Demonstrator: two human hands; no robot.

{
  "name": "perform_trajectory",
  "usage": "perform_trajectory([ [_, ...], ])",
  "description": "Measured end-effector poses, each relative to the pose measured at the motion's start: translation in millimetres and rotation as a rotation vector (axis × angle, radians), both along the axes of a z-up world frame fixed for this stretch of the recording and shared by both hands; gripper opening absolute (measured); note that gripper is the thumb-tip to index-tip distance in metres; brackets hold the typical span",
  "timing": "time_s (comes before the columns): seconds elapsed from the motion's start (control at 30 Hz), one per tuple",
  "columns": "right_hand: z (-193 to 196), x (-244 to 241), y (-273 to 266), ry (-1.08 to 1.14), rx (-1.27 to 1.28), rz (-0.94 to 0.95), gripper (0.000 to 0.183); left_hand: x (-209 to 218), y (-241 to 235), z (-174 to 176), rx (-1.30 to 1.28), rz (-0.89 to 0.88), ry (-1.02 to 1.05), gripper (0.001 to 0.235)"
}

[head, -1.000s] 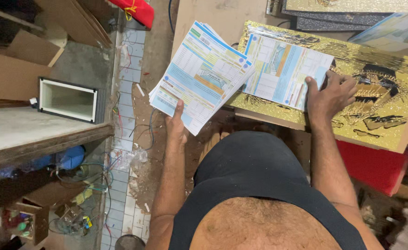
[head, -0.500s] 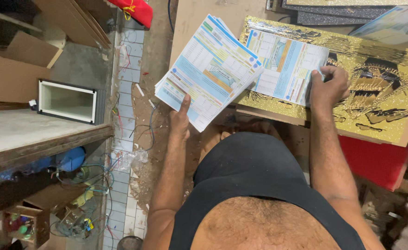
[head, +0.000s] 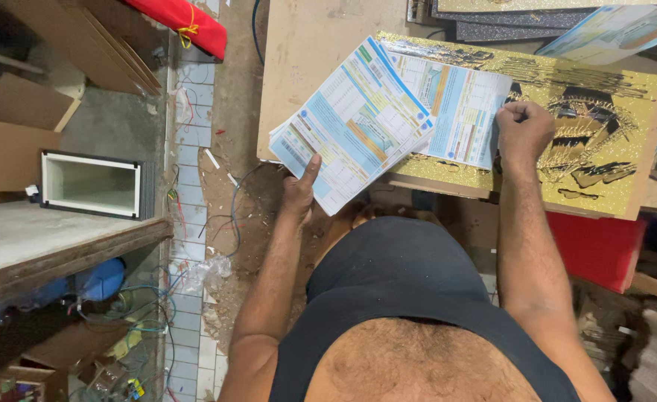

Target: The person repeatedly places printed sheets onto a glittery decorative panel, aligns them, and smooths them down. The person also uses a utility knife to cut a cardboard backing and handles a plastic bag. The person works at a cluttered workbench with multiple panels and tools nearby.

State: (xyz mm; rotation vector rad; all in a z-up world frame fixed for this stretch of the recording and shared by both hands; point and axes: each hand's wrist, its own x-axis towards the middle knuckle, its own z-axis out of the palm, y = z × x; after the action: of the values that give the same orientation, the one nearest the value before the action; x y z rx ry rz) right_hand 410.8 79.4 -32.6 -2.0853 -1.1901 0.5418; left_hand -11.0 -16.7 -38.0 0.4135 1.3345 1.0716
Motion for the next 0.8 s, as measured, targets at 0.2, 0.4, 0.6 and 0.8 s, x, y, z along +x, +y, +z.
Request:
perform_trajectory([
  [0.2, 52, 25, -9, -0.275, 0.371, 0.175, 0.017, 4, 6, 5, 0.062, -0.073, -0.173, 0.054],
  [0.4, 136, 82, -39, -0.227, 0.091, -0.012, 0.026, 24, 7, 9, 0.152, -0.235, -0.103, 0.042],
  [0.6, 200, 50, -46, -0.58, 0.194, 0.482, 0.018, 61, 35, -7, 0.225, -0.495, 0.025, 0.043],
  [0.8, 148, -95, -30, -0.878, 0.053, 1.082, 0.035, 92, 57, -52, 0.292, -0.486, -0.027, 0.051],
])
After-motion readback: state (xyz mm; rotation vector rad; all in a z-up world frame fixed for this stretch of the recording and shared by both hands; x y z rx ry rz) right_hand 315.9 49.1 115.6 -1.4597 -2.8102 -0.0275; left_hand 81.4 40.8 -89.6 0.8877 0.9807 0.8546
